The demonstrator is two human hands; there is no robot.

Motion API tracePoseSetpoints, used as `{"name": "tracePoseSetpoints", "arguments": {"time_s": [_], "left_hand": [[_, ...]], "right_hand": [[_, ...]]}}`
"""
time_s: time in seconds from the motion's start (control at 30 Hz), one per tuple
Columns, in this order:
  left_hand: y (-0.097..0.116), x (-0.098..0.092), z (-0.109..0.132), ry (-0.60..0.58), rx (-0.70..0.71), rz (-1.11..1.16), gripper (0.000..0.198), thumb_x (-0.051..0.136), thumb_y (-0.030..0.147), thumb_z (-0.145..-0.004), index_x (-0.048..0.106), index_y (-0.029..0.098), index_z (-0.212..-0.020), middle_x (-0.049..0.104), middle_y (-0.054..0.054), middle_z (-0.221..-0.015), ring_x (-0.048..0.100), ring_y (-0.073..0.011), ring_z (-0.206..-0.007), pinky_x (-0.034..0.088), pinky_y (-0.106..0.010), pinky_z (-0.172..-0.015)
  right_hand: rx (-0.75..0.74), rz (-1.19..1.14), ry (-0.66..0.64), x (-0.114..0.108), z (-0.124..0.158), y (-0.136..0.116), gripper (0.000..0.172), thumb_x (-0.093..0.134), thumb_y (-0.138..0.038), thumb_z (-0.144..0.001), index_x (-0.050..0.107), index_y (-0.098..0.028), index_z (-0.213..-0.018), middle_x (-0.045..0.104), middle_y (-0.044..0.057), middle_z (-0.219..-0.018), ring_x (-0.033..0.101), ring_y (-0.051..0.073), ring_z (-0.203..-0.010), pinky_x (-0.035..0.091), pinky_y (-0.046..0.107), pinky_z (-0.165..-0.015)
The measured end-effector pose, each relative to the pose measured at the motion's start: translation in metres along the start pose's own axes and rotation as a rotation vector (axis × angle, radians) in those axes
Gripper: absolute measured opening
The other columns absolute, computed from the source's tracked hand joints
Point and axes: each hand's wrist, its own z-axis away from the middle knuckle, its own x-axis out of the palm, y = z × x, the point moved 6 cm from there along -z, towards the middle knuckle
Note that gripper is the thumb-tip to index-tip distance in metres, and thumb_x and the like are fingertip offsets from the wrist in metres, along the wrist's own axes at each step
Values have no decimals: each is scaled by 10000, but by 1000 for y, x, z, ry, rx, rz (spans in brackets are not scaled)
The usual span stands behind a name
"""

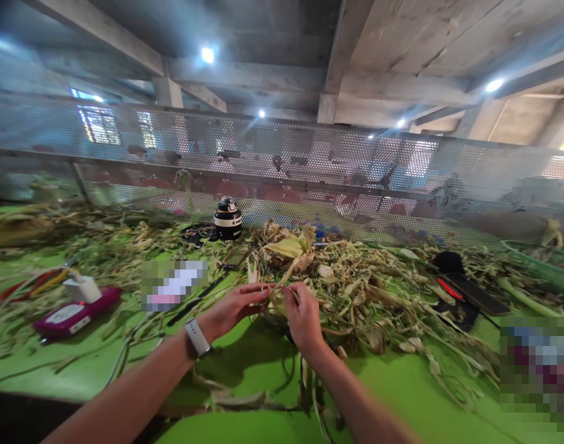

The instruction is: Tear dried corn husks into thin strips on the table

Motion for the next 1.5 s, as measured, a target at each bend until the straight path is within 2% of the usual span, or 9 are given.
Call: {"name": "tracePoseSetpoints", "arguments": {"time_s": [0.13, 0.4, 0.6, 0.73, 0.9, 1.0, 1.1, 1.4, 1.5], "left_hand": [[4, 7, 2, -19, 59, -142, 238, 693, 378, -669, 697, 153, -749, 638, -30, -706, 552, -116, -658, 454, -230, -639], [3, 13, -2, -43, 167, 13, 277, 731, 313, -640, 691, 154, -864, 664, -50, -875, 573, -124, -793, 428, -245, -825], [4, 3, -9, 26, 260, -139, 298, 708, 396, -646, 660, 131, -772, 610, -18, -732, 509, -98, -661, 429, -222, -677], [3, 4, -9, 10, 222, -132, 339, 723, 428, -609, 633, 132, -748, 590, -6, -720, 506, -94, -648, 442, -228, -671], [4, 3, -5, 18, 148, -87, 337, 709, 435, -624, 594, 148, -758, 579, 5, -704, 543, -110, -653, 485, -268, -677], [7, 0, -4, 47, 151, -73, 328, 704, 426, -631, 583, 152, -763, 586, 5, -720, 551, -108, -647, 499, -274, -673], [8, -5, -8, 81, 168, -79, 328, 699, 428, -633, 579, 154, -769, 590, 3, -743, 556, -107, -644, 508, -281, -673], [7, -14, -16, 136, 254, -177, 341, 666, 455, -642, 590, 158, -793, 581, 11, -738, 540, -112, -673, 499, -275, -661], [10, -15, -14, 187, 293, -213, 306, 634, 437, -670, 575, 161, -786, 565, 11, -744, 529, -116, -679, 485, -266, -654]], "right_hand": [[-8, 5, 6, -1, -1, -1, 250, 427, -388, -867, 531, -186, -761, 596, 12, -669, 536, 151, -650, 400, 235, -595], [-35, 45, -3, 3, 1, -2, 236, 422, -361, -867, 525, -180, -757, 585, 10, -661, 523, 137, -612, 399, 233, -593], [8, -31, -38, 4, -4, 1, 225, 476, -377, -834, 535, -182, -739, 581, 9, -664, 526, 145, -624, 408, 237, -597], [52, -131, -79, 6, -6, 4, 234, 501, -399, -812, 546, -184, -731, 585, 16, -679, 535, 150, -623, 417, 247, -580], [212, -342, -206, 13, -3, 8, 276, 521, -452, -791, 497, -187, -863, 598, 8, -668, 553, 148, -570, 438, 256, -528], [231, -397, -321, 20, 1, 8, 362, 598, -425, -745, 477, -185, -988, 631, 9, -717, 590, 157, -619, 461, 260, -559], [231, -405, -375, 24, 2, 11, 437, 637, -396, -714, 455, -180, -1048, 611, -29, -617, 594, 157, -568, 462, 263, -558], [119, -279, -148, 8, -7, 10, 287, 561, -379, -766, 522, -170, -959, 656, 39, -719, 613, 187, -673, 462, 280, -638], [143, -257, -183, 14, -4, 16, 259, 521, -390, -793, 519, -172, -933, 607, 7, -635, 547, 150, -532, 423, 247, -507]]}}
